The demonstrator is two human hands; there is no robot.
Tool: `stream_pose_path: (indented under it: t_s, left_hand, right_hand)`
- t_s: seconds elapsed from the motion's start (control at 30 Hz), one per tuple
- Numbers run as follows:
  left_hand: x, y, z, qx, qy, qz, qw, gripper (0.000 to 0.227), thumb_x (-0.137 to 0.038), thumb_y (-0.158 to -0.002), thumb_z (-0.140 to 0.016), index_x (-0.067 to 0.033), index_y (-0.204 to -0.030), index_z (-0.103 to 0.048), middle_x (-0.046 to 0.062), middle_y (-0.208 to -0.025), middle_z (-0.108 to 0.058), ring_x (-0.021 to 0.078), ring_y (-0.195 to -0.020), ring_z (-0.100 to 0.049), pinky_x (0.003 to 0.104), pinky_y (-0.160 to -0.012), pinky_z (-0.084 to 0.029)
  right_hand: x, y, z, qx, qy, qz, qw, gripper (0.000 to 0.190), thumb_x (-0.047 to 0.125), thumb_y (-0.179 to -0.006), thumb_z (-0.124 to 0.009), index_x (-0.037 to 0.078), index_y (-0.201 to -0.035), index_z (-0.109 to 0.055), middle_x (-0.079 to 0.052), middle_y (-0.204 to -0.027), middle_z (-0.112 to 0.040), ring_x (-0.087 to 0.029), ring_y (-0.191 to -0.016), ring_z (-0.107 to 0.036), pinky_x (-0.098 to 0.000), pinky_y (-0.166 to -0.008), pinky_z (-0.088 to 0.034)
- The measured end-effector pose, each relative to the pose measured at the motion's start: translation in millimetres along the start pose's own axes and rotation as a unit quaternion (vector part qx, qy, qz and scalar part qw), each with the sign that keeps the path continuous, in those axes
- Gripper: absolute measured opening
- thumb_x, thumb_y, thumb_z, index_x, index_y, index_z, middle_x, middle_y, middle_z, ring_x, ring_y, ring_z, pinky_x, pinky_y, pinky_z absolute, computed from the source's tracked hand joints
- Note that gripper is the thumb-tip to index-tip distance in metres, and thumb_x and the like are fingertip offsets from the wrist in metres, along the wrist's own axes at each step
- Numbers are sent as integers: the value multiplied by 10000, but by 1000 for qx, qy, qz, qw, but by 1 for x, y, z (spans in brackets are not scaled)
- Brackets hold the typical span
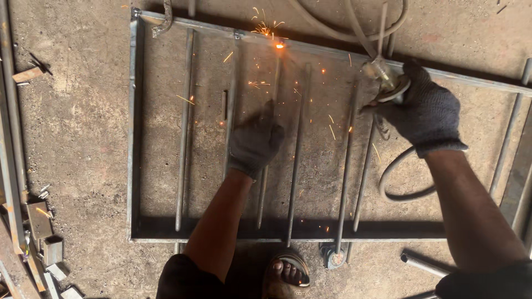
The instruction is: The person measures the spacing of vertical metal rods within a rectangular frame using a tape measure. They then use a welding torch to tack weld the rods to the frame, repeating the process of measuring and welding for each rod.
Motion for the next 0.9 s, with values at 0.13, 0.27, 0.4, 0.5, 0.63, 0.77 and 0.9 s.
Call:
stream_pose_path:
  t_s: [0.13,0.27,0.4,0.5,0.63,0.77,0.9]
  left_hand:
    - [-4,7,8,-59,30,-45,997,593,-271,-995,-609,-59,-1526,-451,126,-980,-688,310,-733,-704,440,-607,-599]
    - [-3,7,5,-73,30,-62,995,656,-261,-1010,-631,-81,-1571,-341,118,-994,-672,264,-707,-688,411,-593,-597]
    - [1,6,0,-80,12,-77,994,802,-247,-990,-665,-151,-1631,-193,87,-917,-642,269,-693,-655,418,-581,-571]
    - [3,9,-4,-86,55,-84,991,805,-204,-1021,-634,-176,-1663,-150,29,-849,-628,217,-695,-656,385,-604,-586]
    - [6,10,-12,-67,30,-73,995,797,-226,-1042,-632,-158,-1655,-127,21,-843,-623,192,-689,-654,348,-605,-602]
    - [11,8,-15,-41,15,-55,998,786,-254,-1025,-630,-154,-1635,-146,29,-860,-653,193,-674,-665,343,-585,-606]
    - [1,8,-8,-45,-7,-36,998,723,-282,-1050,-578,-109,-1630,-182,32,-850,-680,197,-648,-674,341,-550,-598]
  right_hand:
    - [-22,-16,-5,-35,39,-18,998,725,486,-896,-857,134,-1401,-474,-167,-1087,-751,-329,-755,-724,-388,-572,-604]
    - [-49,-52,-9,-55,71,-46,995,723,465,-974,-848,121,-1463,-441,-193,-1052,-750,-326,-754,-736,-395,-557,-594]
    - [-74,-96,-14,-77,68,-80,991,822,428,-983,-861,107,-1566,-380,-189,-1066,-751,-327,-817,-745,-440,-622,-615]
    - [-91,-120,-20,-102,17,-91,991,764,354,-1016,-801,145,-1599,-353,-185,-1083,-746,-338,-847,-743,-453,-665,-627]
    - [-107,-125,-25,-111,9,-87,990,828,321,-970,-774,147,-1626,-299,-213,-1149,-721,-355,-873,-727,-477,-677,-632]
    - [-105,-84,-24,-131,149,-93,976,913,543,-966,-814,57,-1596,-366,-302,-1165,-657,-444,-973,-677,-540,-744,-591]
    - [-93,7,-28,-216,120,7,969,983,645,-853,-874,24,-1509,-486,-271,-1286,-628,-457,-1157,-604,-552,-901,-522]
Point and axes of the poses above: each hand's wrist, its own y-axis away from the middle knuckle, its own z-axis out of the back of the hand, x = y × z, the point moved 4 cm from there along -y, towards the middle knuckle
